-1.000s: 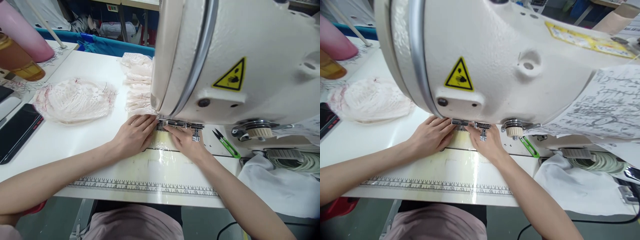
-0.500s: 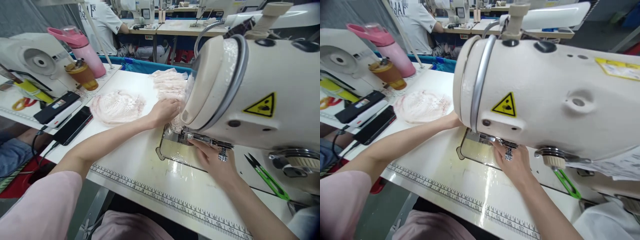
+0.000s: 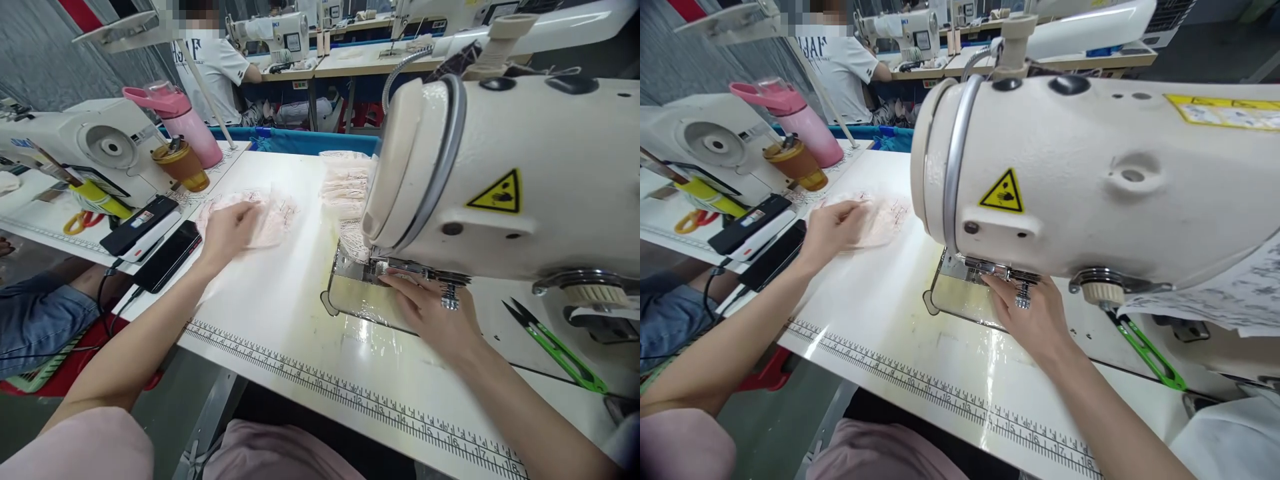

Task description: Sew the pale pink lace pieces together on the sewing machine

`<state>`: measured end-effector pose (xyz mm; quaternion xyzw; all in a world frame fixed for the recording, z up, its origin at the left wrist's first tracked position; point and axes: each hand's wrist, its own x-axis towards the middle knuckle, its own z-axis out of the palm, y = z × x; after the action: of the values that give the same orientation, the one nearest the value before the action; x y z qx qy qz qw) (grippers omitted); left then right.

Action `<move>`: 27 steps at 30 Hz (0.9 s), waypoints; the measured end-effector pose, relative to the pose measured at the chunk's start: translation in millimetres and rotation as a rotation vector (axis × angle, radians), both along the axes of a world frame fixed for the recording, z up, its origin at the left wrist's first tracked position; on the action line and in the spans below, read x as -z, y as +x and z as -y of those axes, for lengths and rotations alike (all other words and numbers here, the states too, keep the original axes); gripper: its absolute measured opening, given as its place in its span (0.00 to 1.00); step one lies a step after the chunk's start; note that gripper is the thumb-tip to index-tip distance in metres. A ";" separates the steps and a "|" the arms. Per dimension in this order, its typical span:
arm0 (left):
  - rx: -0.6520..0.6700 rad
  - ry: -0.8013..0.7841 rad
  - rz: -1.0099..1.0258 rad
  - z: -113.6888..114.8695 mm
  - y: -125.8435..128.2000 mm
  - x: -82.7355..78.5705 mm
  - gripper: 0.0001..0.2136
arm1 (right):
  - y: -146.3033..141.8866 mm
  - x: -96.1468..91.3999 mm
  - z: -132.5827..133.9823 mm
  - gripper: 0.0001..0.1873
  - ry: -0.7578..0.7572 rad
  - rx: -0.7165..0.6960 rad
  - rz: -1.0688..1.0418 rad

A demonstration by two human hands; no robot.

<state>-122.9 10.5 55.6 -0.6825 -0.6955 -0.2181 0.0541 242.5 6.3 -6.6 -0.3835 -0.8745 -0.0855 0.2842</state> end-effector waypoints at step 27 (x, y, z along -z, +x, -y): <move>0.818 0.025 -0.311 39.7 136.5 34.5 0.19 | -4.0 -8.6 7.1 0.17 -0.077 -0.151 0.134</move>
<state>13.5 -29.1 21.0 -0.9257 -0.3489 -0.1247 0.0755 238.5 -0.8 1.9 -0.3206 -0.9206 -0.0553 0.2159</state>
